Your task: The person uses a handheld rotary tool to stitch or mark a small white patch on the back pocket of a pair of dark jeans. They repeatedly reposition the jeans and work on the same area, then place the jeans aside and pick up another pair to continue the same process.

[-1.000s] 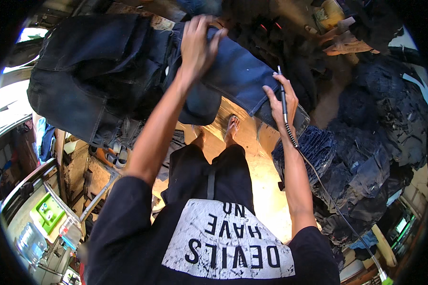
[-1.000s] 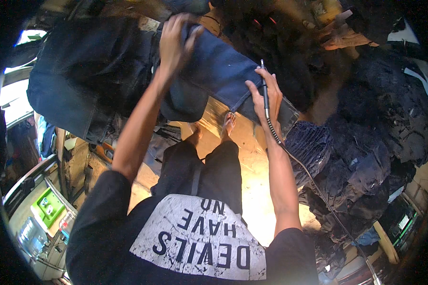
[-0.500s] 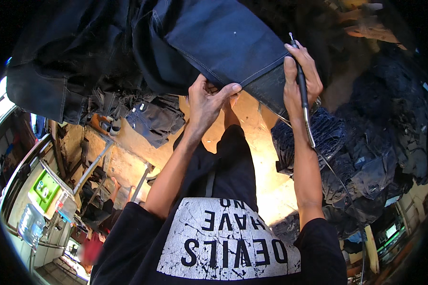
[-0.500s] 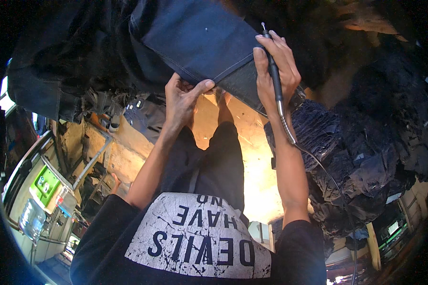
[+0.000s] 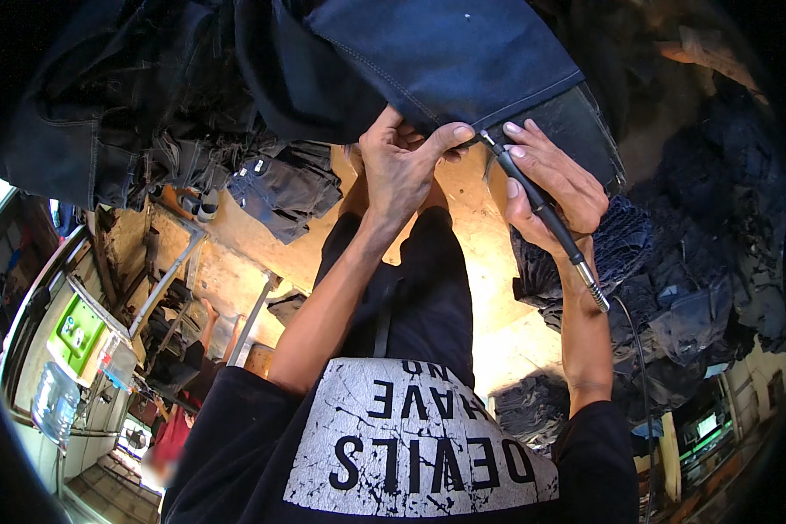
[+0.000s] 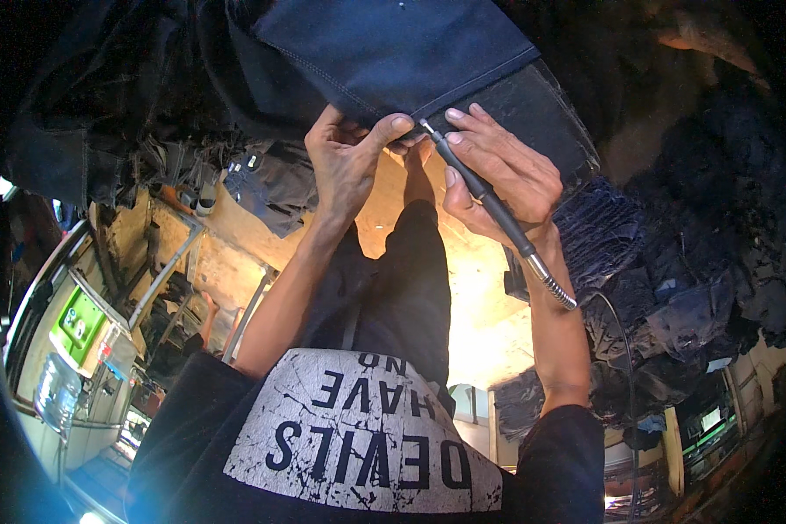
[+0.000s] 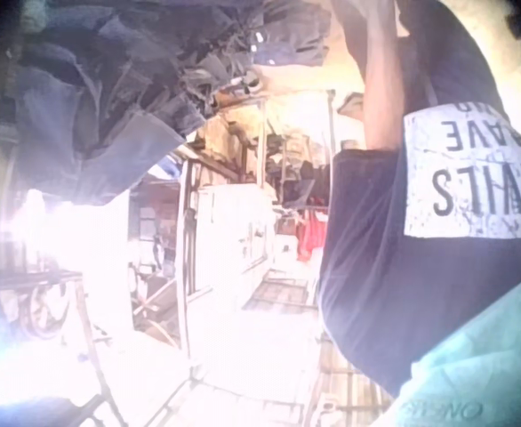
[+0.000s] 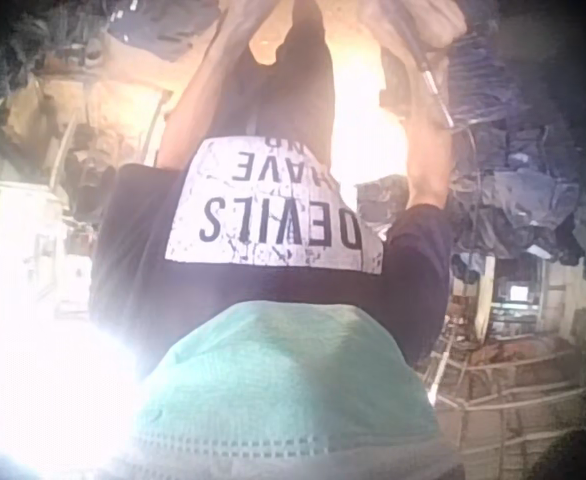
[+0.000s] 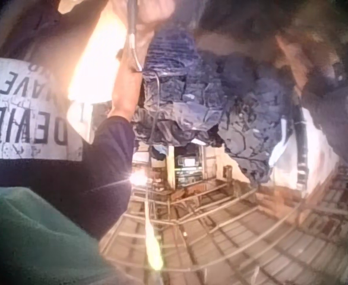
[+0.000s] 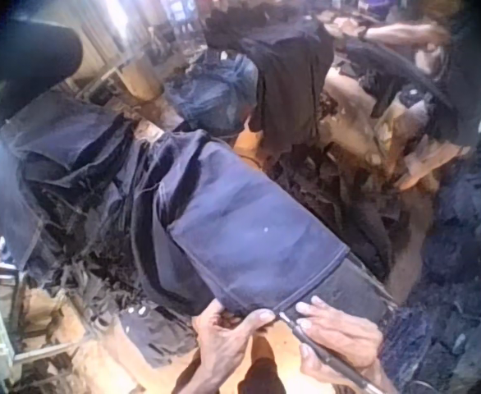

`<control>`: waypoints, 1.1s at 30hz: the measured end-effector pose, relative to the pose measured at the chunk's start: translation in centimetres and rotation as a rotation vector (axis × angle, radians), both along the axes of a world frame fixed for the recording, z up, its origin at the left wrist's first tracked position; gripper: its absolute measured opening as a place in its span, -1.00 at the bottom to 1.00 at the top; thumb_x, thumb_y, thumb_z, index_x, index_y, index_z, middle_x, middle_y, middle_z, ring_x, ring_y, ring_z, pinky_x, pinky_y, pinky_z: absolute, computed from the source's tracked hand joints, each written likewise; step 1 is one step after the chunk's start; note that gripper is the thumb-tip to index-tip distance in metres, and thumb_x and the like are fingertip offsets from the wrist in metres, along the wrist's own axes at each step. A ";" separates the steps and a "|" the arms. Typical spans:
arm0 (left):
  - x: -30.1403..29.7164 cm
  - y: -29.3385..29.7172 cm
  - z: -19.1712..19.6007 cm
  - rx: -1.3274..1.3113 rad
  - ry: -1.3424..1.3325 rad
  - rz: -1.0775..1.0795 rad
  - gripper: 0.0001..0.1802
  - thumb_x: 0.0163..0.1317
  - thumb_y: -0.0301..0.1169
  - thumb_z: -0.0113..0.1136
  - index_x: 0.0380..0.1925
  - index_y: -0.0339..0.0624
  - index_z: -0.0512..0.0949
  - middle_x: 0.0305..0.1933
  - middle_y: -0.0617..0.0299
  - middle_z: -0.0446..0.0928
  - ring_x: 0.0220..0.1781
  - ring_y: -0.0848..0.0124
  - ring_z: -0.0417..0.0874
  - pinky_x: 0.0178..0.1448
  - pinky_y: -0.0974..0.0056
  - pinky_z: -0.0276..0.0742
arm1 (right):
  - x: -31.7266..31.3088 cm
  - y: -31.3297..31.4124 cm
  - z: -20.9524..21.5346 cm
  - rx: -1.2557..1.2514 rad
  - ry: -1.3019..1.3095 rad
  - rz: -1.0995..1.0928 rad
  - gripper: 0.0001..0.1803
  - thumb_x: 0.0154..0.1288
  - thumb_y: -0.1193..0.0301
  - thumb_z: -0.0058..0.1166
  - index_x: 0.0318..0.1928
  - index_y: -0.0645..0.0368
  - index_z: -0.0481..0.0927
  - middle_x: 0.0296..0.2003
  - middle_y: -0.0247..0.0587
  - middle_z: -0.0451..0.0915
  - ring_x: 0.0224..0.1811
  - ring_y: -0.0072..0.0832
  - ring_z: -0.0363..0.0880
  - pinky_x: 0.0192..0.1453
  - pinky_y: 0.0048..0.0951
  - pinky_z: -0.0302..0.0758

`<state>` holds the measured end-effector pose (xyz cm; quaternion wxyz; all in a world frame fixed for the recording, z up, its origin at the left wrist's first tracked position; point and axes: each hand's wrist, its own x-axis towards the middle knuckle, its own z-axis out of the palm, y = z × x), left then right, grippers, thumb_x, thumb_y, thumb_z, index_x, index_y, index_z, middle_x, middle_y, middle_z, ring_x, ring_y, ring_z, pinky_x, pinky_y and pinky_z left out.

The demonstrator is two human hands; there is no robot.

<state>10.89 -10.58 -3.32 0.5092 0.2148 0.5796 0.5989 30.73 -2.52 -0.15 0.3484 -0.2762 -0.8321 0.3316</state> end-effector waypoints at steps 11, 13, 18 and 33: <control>0.2 -0.3 -0.6 0.022 0.038 0.013 -0.69 0.31 -0.50 0.56 -0.04 -0.33 0.65 -0.18 0.08 0.80 -0.26 0.40 0.84 -0.16 0.31 0.84 | -0.3 -0.1 -0.3 0.008 -0.024 -0.022 -0.68 0.09 0.57 0.35 -0.08 0.35 0.81 -0.11 0.10 0.84 0.11 -0.04 0.85 0.34 0.02 0.73; 0.2 -0.3 -0.6 0.020 0.044 0.008 -0.68 0.30 -0.50 0.57 -0.03 -0.32 0.64 -0.18 0.09 0.80 -0.26 0.40 0.84 -0.15 0.31 0.84 | -0.2 -0.1 -0.3 0.000 -0.018 -0.028 -0.67 0.09 0.57 0.35 -0.07 0.35 0.81 -0.10 0.11 0.84 0.12 -0.04 0.85 0.33 0.02 0.73; 0.0 -0.5 -1.0 0.033 0.095 -0.016 -0.64 0.28 -0.46 0.60 -0.02 -0.33 0.64 -0.17 0.07 0.80 -0.26 0.40 0.84 -0.16 0.31 0.84 | 0.0 -0.2 -0.3 -0.004 -0.045 -0.048 -0.64 0.11 0.55 0.36 -0.03 0.34 0.80 -0.07 0.11 0.84 0.14 -0.01 0.83 0.33 0.03 0.73; -0.2 -0.7 -1.5 0.045 0.078 -0.037 -0.63 0.29 -0.54 0.56 0.02 -0.31 0.60 -0.14 0.08 0.79 -0.22 0.40 0.84 -0.09 0.30 0.84 | 0.4 -0.3 -0.5 0.007 -0.046 -0.085 -0.66 0.20 0.58 0.25 0.01 0.37 0.76 -0.02 0.22 0.81 0.13 0.06 0.83 0.33 0.11 0.71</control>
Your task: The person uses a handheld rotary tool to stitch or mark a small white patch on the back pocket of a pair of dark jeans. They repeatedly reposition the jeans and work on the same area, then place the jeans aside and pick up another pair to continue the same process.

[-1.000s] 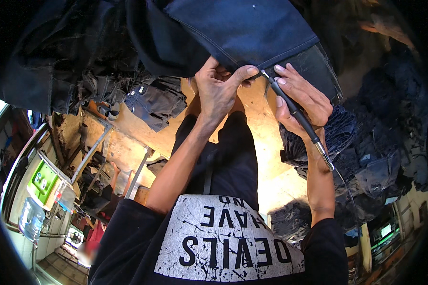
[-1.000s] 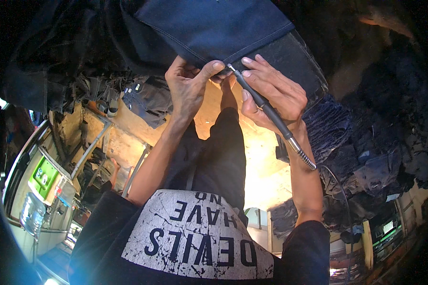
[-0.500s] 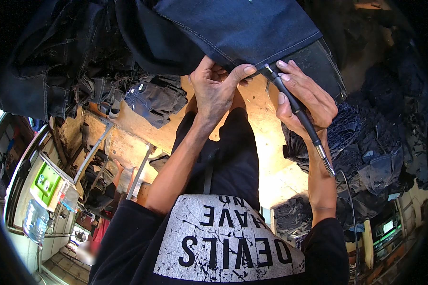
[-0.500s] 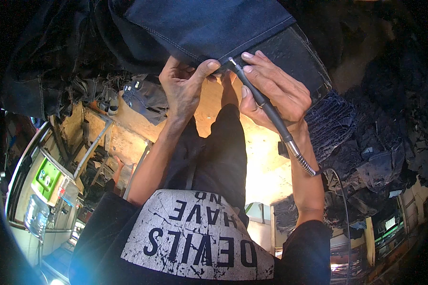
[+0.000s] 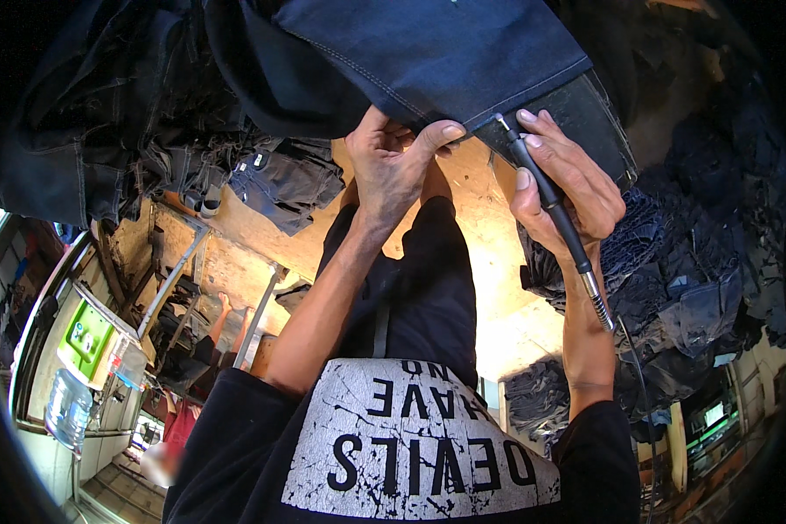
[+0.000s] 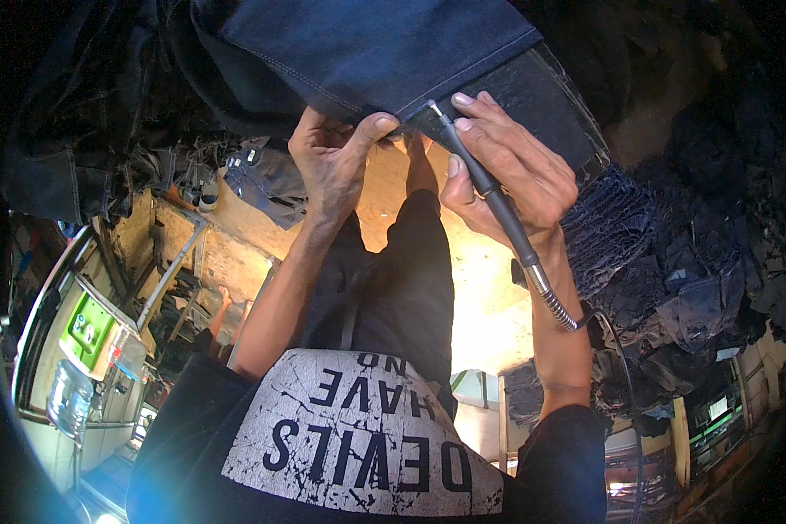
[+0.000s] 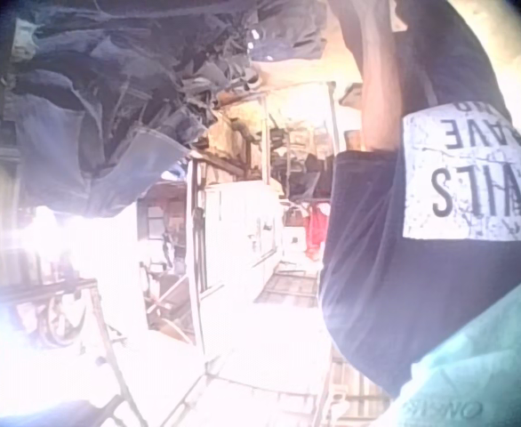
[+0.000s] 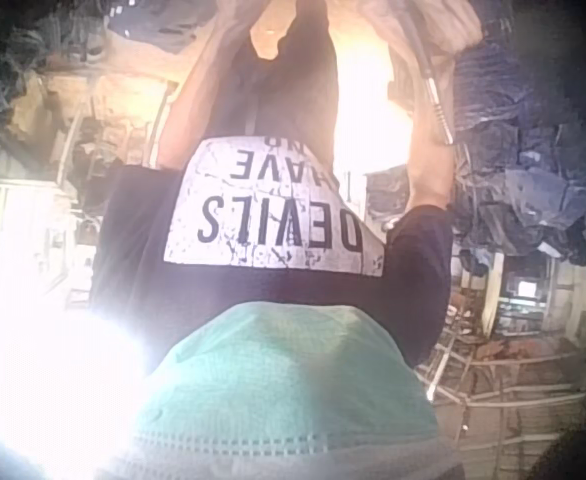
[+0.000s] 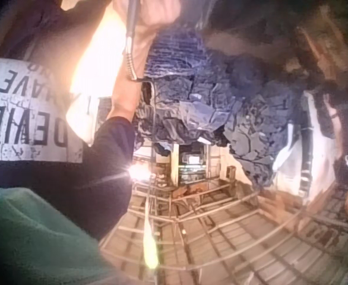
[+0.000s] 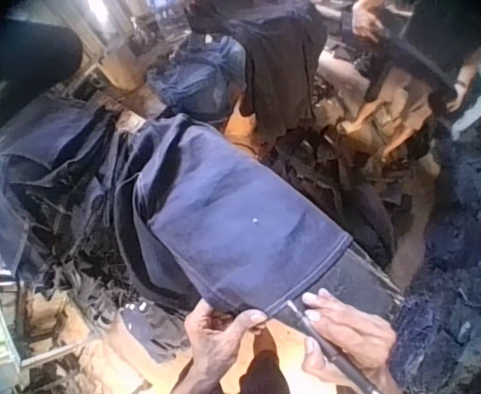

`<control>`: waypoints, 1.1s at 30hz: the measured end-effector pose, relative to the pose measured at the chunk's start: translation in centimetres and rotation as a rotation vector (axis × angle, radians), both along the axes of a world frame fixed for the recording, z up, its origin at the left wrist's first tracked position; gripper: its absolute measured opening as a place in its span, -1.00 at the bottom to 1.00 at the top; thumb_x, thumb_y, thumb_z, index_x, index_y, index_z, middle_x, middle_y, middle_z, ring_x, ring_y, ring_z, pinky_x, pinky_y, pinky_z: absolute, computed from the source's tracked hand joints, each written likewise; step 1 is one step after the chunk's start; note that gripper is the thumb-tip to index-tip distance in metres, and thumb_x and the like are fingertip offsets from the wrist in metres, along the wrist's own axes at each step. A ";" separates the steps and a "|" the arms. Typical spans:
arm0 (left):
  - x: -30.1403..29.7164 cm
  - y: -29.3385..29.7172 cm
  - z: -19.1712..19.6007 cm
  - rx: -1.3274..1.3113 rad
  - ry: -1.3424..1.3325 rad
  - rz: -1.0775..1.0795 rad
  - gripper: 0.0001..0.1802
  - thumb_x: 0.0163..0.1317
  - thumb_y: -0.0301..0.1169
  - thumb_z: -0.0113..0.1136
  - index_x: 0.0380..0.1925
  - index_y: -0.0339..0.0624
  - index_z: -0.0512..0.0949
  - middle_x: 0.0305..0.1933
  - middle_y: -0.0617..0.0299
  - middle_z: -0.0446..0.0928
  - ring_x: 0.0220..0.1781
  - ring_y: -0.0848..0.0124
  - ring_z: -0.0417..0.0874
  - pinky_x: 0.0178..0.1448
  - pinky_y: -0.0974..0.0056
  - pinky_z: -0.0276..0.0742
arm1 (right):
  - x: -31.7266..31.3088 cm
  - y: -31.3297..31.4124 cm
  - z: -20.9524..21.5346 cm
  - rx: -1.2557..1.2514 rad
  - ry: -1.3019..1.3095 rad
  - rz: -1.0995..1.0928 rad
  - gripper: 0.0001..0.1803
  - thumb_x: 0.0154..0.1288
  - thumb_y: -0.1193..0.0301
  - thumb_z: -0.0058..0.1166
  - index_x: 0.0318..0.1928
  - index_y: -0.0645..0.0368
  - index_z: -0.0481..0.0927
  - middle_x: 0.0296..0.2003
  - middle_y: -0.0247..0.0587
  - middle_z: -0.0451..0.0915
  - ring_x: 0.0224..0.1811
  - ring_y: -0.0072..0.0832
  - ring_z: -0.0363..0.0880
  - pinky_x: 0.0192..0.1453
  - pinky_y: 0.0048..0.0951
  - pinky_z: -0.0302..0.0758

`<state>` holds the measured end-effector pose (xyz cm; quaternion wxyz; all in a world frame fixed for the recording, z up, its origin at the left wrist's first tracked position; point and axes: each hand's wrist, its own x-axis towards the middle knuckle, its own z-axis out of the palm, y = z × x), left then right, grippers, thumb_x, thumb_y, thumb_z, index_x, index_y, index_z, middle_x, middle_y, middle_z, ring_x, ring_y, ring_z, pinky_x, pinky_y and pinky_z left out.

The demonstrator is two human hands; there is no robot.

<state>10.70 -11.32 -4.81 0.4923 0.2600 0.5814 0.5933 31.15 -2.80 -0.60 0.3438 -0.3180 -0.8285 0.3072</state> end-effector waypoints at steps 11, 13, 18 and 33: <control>0.0 -0.5 -1.8 0.048 0.053 0.001 -0.65 0.31 -0.58 0.53 0.03 -0.33 0.60 -0.12 0.04 0.80 -0.17 0.37 0.86 -0.03 0.30 0.85 | 0.1 0.0 -0.2 0.011 0.022 -0.045 -0.63 0.17 0.59 0.27 0.03 0.37 0.77 -0.03 0.22 0.81 0.14 0.05 0.82 0.33 0.10 0.71; -0.1 -0.5 -2.3 0.052 0.066 -0.004 -0.66 0.31 -0.59 0.52 0.03 -0.33 0.60 -0.12 0.04 0.81 -0.18 0.37 0.86 -0.02 0.30 0.85 | 0.1 0.1 -0.4 0.027 0.032 -0.048 -0.56 0.11 0.58 0.32 0.06 0.31 0.76 -0.02 0.16 0.82 0.14 0.02 0.83 0.32 0.08 0.73; -0.2 -0.5 -3.2 0.066 0.085 -0.008 -0.68 0.33 -0.58 0.50 0.02 -0.33 0.61 -0.12 0.03 0.81 -0.18 0.37 0.86 -0.02 0.29 0.85 | 0.2 0.1 -0.6 0.025 0.035 -0.068 -0.56 0.08 0.59 0.34 0.05 0.30 0.77 -0.02 0.17 0.82 0.14 0.01 0.83 0.32 0.09 0.72; 0.0 -0.1 -4.4 0.066 0.020 0.013 -0.66 0.35 -0.56 0.50 0.06 -0.32 0.60 -0.05 0.04 0.80 -0.08 0.31 0.86 0.06 0.20 0.85 | 0.4 0.1 -0.7 0.015 0.064 -0.087 -0.60 0.09 0.58 0.34 0.01 0.34 0.77 -0.08 0.15 0.83 0.12 0.04 0.84 0.30 0.09 0.74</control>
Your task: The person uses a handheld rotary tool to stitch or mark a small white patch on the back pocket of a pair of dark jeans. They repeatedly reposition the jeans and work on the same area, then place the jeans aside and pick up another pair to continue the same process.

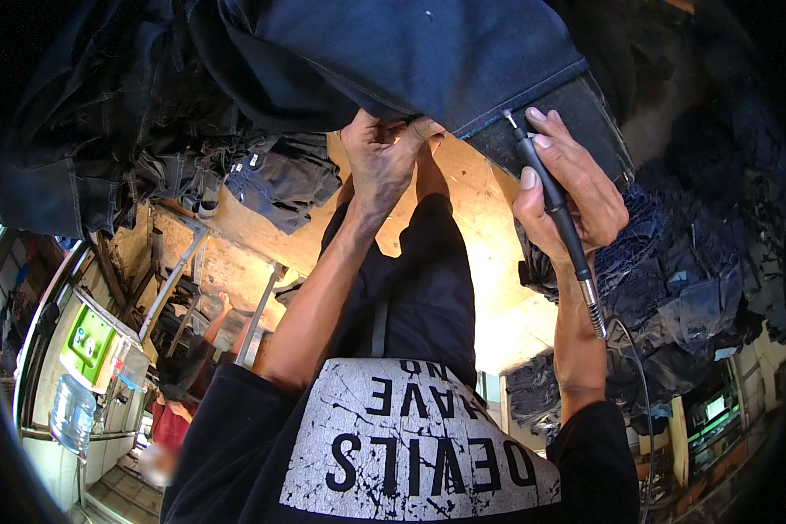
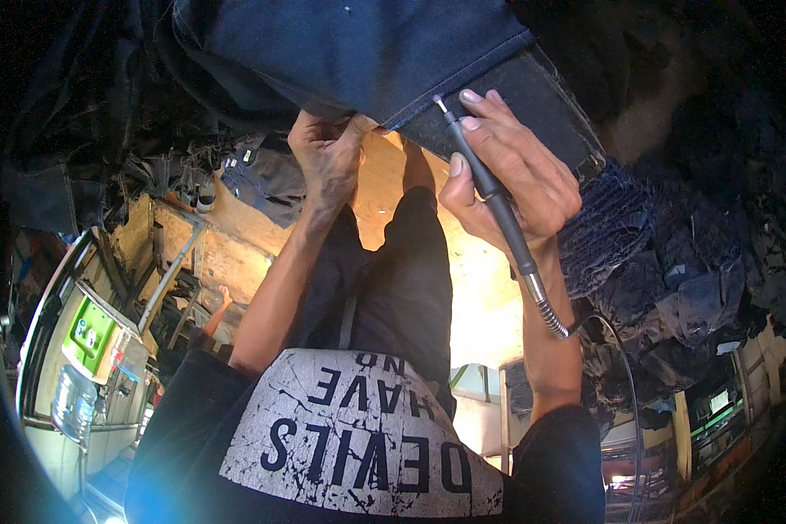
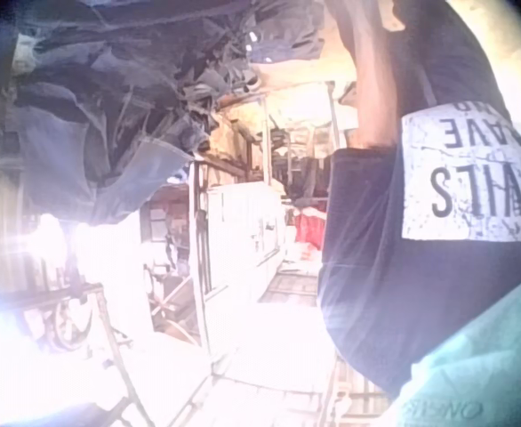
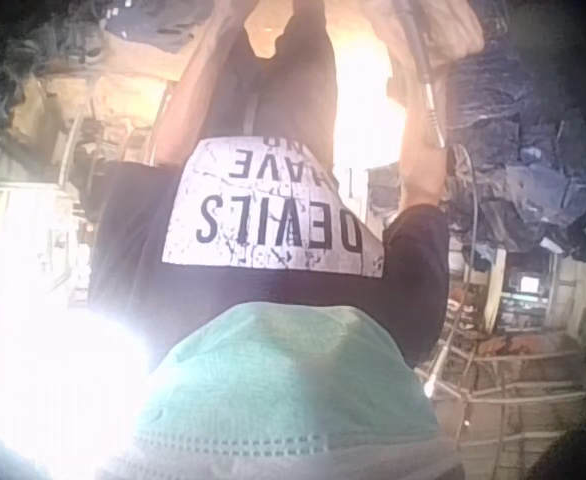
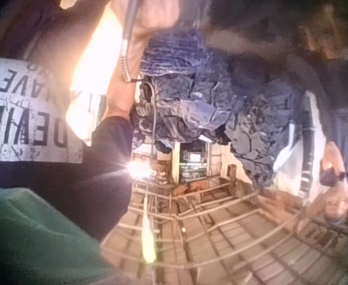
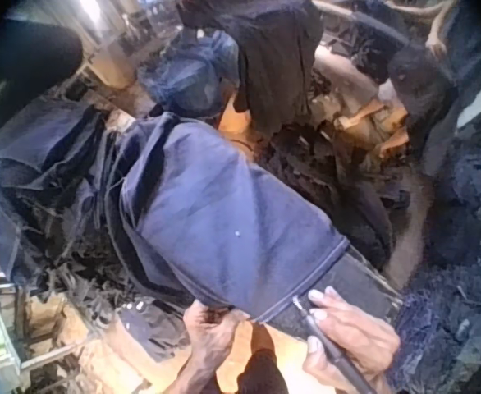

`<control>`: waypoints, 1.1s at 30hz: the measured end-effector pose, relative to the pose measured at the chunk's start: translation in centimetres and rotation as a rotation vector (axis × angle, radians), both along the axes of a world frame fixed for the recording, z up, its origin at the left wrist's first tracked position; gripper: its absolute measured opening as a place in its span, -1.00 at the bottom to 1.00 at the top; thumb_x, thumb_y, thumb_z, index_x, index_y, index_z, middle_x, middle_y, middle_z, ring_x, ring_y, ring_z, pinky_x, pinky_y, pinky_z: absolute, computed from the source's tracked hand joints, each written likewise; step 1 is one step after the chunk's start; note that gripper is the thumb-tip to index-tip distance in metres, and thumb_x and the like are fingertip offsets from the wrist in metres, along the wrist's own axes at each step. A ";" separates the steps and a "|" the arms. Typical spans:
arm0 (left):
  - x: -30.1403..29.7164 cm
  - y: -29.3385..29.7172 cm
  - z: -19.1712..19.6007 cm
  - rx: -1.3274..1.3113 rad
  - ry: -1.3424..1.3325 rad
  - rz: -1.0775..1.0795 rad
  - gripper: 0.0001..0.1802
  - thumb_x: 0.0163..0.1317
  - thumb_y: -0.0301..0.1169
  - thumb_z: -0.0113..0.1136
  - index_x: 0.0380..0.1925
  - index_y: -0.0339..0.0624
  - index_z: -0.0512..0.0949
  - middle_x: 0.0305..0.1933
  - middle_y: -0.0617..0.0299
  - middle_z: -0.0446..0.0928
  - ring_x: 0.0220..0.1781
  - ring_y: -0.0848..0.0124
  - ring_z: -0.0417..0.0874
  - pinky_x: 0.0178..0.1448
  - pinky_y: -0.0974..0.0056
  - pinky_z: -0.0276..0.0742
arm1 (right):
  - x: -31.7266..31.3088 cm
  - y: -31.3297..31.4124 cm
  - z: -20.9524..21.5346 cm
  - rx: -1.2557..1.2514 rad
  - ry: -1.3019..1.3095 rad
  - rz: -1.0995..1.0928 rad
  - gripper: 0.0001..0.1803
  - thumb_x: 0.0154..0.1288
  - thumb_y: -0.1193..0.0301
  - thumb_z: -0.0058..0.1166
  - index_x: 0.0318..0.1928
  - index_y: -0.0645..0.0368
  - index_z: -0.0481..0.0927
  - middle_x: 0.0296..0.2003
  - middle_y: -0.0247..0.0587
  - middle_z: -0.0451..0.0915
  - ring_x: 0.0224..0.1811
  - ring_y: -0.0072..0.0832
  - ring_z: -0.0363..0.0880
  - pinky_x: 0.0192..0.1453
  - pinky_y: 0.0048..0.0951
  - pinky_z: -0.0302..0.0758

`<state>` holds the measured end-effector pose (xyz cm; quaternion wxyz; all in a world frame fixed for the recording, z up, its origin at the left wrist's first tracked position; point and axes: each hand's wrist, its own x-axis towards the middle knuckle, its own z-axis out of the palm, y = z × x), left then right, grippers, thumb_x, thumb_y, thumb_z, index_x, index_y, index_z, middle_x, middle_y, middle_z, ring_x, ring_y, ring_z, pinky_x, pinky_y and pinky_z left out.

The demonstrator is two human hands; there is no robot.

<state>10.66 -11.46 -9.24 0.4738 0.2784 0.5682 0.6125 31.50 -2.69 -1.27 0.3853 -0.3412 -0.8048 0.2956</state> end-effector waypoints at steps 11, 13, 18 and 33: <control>-0.2 -0.1 -0.7 0.007 0.037 -0.019 -0.64 0.36 -0.52 0.51 0.08 -0.30 0.60 -0.03 0.08 0.79 -0.06 0.33 0.85 0.09 0.22 0.82 | -0.2 0.1 0.3 -0.004 -0.031 0.013 -0.62 0.12 0.55 0.32 0.00 0.36 0.76 -0.11 0.15 0.83 0.08 0.05 0.85 0.27 0.07 0.76; -0.2 -0.1 -0.8 -0.005 0.083 -0.024 -0.64 0.37 -0.50 0.50 0.09 -0.29 0.60 -0.04 0.08 0.79 -0.06 0.35 0.84 0.09 0.24 0.80 | -0.1 -0.1 0.5 -0.037 -0.028 0.011 -0.66 0.20 0.55 0.27 0.00 0.39 0.77 -0.06 0.22 0.82 0.12 0.06 0.83 0.32 0.12 0.71; 0.0 -0.1 -0.7 0.005 0.054 -0.011 -0.65 0.38 -0.47 0.51 0.08 -0.27 0.60 -0.04 0.13 0.80 -0.07 0.39 0.83 0.10 0.28 0.77 | 0.0 -0.2 0.3 -0.023 -0.039 -0.005 -0.65 0.19 0.56 0.27 0.01 0.38 0.77 -0.05 0.22 0.82 0.13 0.07 0.83 0.32 0.14 0.71; 0.4 0.1 -1.3 0.033 0.162 0.000 -0.67 0.40 -0.47 0.50 0.09 -0.21 0.64 0.03 0.23 0.78 0.03 0.47 0.78 0.20 0.31 0.67 | 0.6 0.0 -0.4 0.003 -0.016 -0.040 -0.61 0.13 0.54 0.35 0.03 0.34 0.78 -0.06 0.17 0.83 0.12 0.06 0.83 0.31 0.14 0.71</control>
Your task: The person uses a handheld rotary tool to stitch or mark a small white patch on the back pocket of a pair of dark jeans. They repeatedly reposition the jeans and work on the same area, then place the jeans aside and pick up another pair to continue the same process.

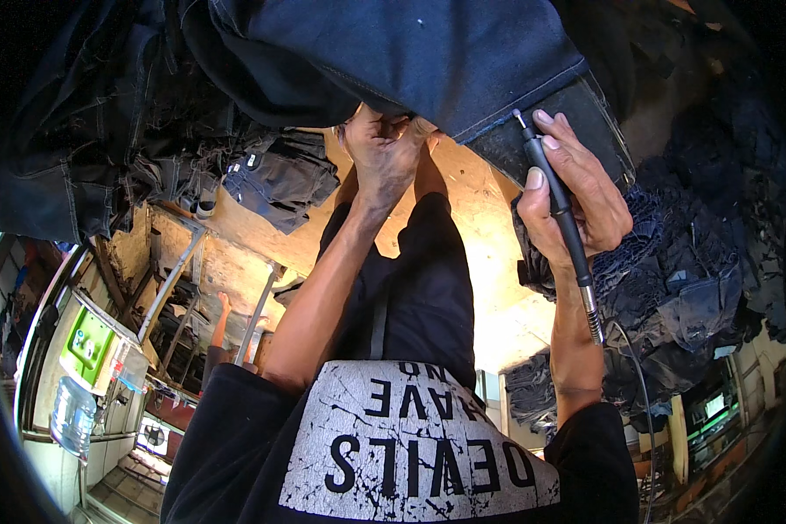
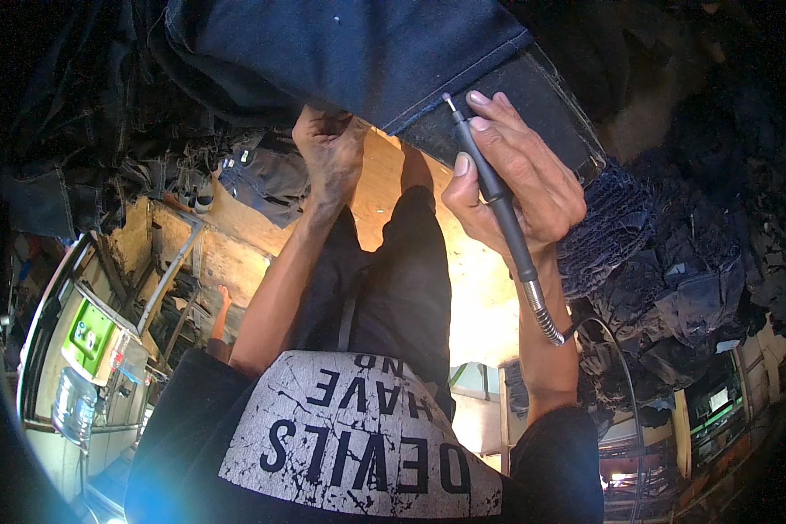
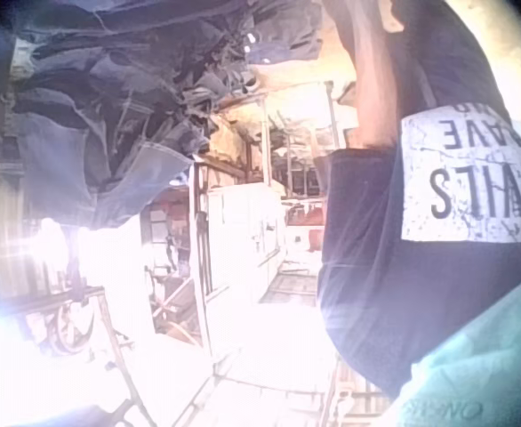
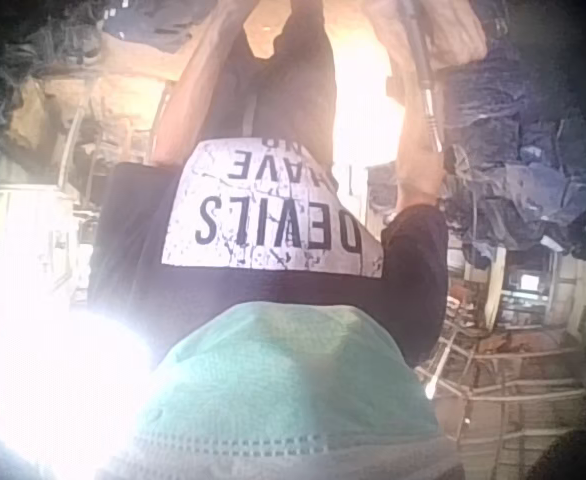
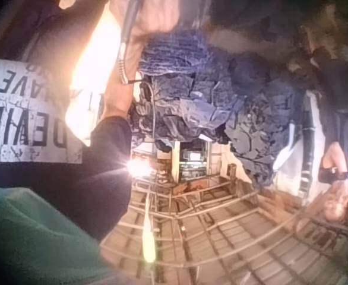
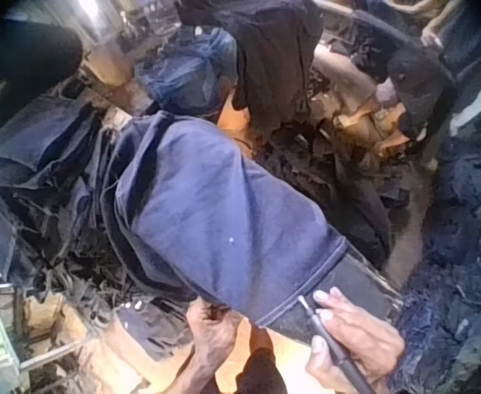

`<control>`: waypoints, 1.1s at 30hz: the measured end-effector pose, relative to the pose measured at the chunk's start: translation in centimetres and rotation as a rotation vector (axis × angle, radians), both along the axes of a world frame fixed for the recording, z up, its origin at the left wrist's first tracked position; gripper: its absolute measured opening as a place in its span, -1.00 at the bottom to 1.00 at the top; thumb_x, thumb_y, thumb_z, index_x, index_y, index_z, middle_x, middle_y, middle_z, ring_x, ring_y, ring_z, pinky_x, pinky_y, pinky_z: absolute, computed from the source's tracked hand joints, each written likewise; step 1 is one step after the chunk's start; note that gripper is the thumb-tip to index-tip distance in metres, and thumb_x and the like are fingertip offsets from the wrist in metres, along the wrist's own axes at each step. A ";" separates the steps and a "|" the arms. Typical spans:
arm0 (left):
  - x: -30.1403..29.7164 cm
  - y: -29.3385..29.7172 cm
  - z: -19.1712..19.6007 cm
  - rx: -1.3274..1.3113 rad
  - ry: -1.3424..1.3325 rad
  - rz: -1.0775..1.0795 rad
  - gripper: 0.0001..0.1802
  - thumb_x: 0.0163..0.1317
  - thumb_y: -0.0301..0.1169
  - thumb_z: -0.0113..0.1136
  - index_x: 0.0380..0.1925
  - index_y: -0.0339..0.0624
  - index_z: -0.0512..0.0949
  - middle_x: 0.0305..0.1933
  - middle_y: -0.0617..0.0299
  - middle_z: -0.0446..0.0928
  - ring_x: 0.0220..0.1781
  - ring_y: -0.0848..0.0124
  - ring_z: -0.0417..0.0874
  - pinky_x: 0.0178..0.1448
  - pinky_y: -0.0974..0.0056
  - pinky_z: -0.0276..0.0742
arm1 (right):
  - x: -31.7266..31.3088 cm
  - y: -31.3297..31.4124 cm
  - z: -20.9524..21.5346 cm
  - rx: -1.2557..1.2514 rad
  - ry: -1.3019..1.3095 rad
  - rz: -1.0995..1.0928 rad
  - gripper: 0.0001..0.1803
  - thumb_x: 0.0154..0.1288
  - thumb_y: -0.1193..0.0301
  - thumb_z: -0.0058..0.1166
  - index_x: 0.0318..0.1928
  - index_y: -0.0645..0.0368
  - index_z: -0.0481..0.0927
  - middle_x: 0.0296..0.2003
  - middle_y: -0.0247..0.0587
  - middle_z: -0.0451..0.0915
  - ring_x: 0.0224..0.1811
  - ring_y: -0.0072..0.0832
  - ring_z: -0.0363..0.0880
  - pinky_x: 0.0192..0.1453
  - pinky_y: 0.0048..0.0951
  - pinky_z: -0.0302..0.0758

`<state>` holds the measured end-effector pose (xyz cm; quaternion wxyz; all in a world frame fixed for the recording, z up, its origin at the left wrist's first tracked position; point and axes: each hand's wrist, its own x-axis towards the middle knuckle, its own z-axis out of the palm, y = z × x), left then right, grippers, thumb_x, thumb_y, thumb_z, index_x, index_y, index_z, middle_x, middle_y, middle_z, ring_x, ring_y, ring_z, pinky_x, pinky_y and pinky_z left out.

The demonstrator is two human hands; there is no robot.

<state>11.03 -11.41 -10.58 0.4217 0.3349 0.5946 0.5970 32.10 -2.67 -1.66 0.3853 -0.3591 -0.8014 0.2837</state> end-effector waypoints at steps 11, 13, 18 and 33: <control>0.2 0.0 -0.9 -0.042 0.017 0.026 -0.67 0.39 -0.60 0.44 0.10 -0.22 0.62 0.03 0.24 0.77 0.03 0.49 0.77 0.19 0.31 0.67 | 0.1 -0.2 -0.3 0.010 0.002 -0.056 -0.60 0.15 0.55 0.33 0.05 0.34 0.78 -0.07 0.18 0.83 0.11 0.08 0.83 0.31 0.15 0.70; 0.3 0.0 -1.1 -0.056 0.030 0.037 -0.68 0.38 -0.63 0.42 0.09 -0.23 0.62 0.01 0.24 0.77 0.01 0.50 0.77 0.17 0.32 0.67 | 0.1 -0.2 -0.4 0.010 0.005 -0.061 -0.60 0.15 0.55 0.33 0.05 0.34 0.78 -0.07 0.18 0.83 0.11 0.09 0.83 0.31 0.14 0.71; 0.3 0.0 -1.7 -0.043 0.039 0.045 -0.67 0.36 -0.67 0.41 0.08 -0.25 0.62 -0.01 0.28 0.76 -0.02 0.53 0.75 0.13 0.34 0.65 | 0.1 -0.1 -0.2 0.005 0.006 -0.077 -0.61 0.15 0.55 0.32 0.04 0.34 0.78 -0.06 0.18 0.83 0.11 0.08 0.83 0.32 0.13 0.70; 0.4 0.7 -1.3 -0.059 0.015 0.033 -0.73 0.27 -0.67 0.38 -0.04 -0.26 0.65 -0.06 0.35 0.74 -0.03 0.59 0.68 0.12 0.41 0.55 | -0.4 -0.3 0.1 -0.011 -0.035 -0.183 -0.66 0.18 0.55 0.29 0.00 0.35 0.79 -0.07 0.17 0.83 0.10 0.09 0.84 0.31 0.15 0.72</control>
